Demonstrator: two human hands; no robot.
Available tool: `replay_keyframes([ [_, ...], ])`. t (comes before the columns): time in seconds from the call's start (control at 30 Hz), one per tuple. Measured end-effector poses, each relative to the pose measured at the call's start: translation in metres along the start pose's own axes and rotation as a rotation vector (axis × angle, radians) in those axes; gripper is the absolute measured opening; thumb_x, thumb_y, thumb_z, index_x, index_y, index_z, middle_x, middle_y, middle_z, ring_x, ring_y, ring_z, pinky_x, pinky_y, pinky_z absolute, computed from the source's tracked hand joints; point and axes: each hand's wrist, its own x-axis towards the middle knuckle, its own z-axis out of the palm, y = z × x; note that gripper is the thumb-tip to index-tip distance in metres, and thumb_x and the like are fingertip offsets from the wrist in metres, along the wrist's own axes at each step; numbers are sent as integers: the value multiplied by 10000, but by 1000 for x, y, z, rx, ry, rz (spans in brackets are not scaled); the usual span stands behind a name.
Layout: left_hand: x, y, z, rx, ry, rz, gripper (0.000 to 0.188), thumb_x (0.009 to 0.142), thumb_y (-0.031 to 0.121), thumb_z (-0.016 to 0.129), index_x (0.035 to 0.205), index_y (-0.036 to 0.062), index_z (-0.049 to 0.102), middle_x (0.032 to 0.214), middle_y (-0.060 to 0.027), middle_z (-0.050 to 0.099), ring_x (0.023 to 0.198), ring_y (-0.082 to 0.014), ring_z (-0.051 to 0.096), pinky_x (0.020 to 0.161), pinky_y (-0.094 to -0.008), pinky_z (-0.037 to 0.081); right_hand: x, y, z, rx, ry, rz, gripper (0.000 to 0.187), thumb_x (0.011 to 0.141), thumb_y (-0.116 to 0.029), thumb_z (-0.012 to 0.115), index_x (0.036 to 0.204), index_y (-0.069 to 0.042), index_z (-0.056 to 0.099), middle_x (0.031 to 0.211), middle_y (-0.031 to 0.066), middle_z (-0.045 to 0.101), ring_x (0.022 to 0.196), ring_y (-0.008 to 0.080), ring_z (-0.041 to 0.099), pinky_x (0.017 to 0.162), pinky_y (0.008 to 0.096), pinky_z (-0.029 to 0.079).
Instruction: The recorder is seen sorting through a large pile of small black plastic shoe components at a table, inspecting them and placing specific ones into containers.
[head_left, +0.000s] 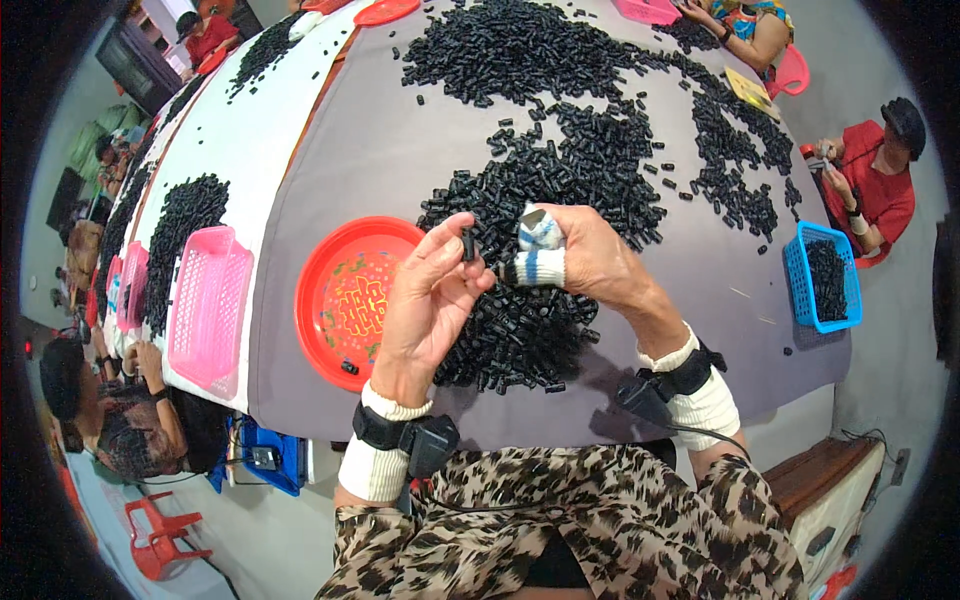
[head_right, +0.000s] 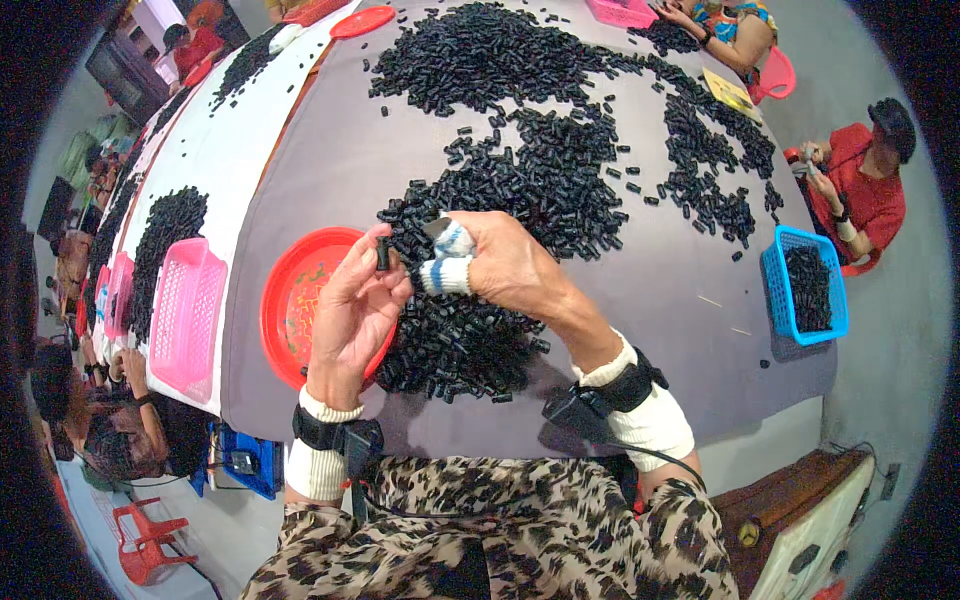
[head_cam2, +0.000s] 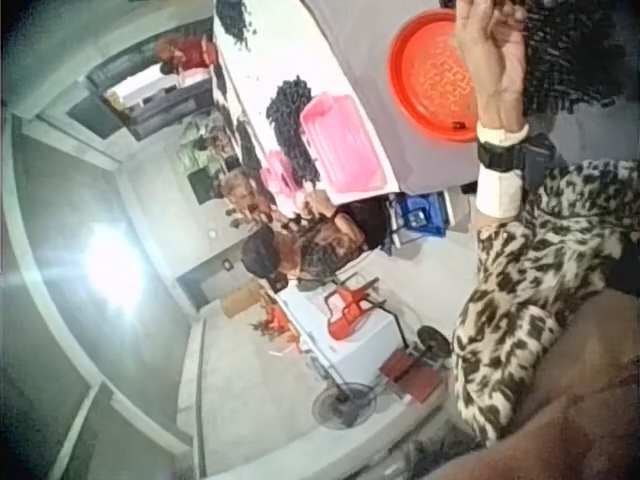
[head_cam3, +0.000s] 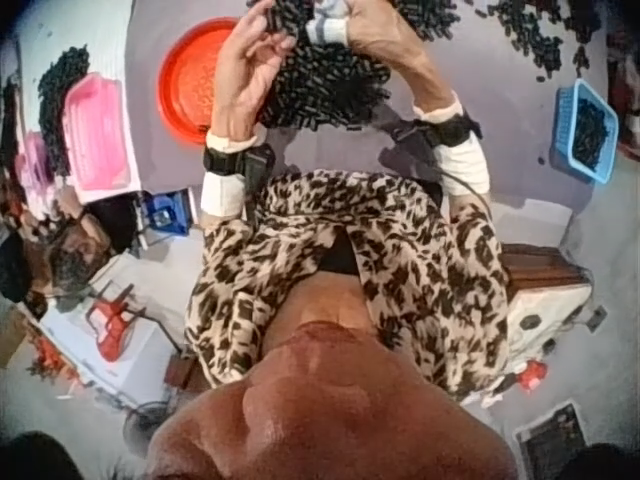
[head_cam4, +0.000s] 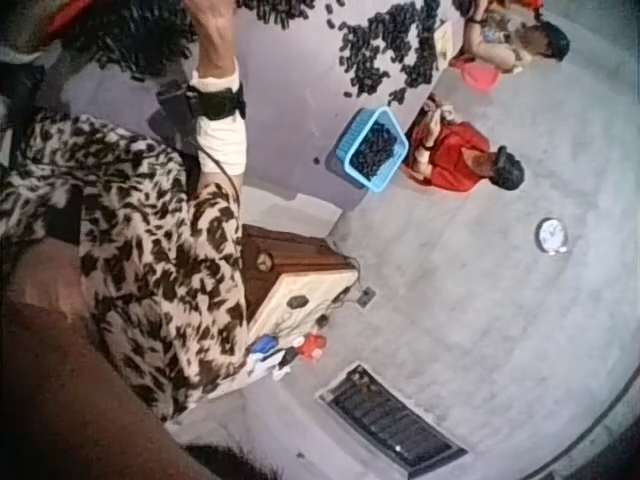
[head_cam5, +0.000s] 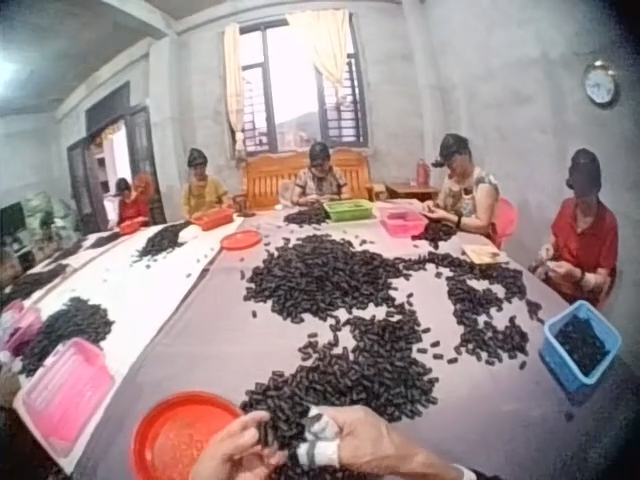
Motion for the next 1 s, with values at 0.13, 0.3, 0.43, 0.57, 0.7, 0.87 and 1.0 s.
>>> replay_keyframes([
  [0.13,-11,4,10,-39,-34,33,293,844,82,547,1120,-7,502,874,-49,569,750,-140,539,708,-282,465,7,-9,15,-71,-52,-62,206,681,-175,712,768,-40,583,646,-32,537,602,46,451,554,223,391],
  [0.3,-17,5,16,-90,-74,32,274,852,89,536,1113,12,507,972,-72,594,876,-158,574,793,-301,462,9,-22,19,-110,-69,-57,187,676,-158,699,757,-39,581,636,-22,541,588,59,462,550,230,401],
  [0.43,-17,3,13,-106,-68,27,251,853,90,538,1095,28,514,968,-61,601,888,-141,576,800,-293,460,10,-23,19,-60,-83,-44,189,671,-164,689,762,-35,584,625,-6,549,572,75,474,544,242,409],
  [0.57,-18,3,11,-126,-85,32,232,855,93,538,1081,43,520,955,-56,605,891,-132,577,801,-288,460,12,-23,20,-127,-90,-59,211,667,-182,692,747,-25,575,622,9,554,573,77,481,543,243,411],
  [0.7,-17,2,10,-137,-94,40,216,856,97,538,1067,57,525,962,-63,605,904,-144,577,798,-300,464,12,-21,18,-155,-77,-73,218,664,-188,697,744,-24,577,615,10,551,570,73,481,538,244,411],
  [0.87,-15,2,11,-122,-116,51,204,849,91,543,1050,61,529,973,-76,605,903,-162,580,794,-309,469,10,-22,16,-146,-88,-48,227,664,-195,706,755,-29,581,616,-1,545,570,70,474,535,244,407],
  [1.0,-12,0,11,-129,-128,58,199,841,78,548,1038,56,534,951,-84,612,889,-164,585,792,-307,471,7,-21,15,-119,-75,-46,228,675,-192,704,754,-27,568,627,-12,539,579,63,460,531,241,395],
])
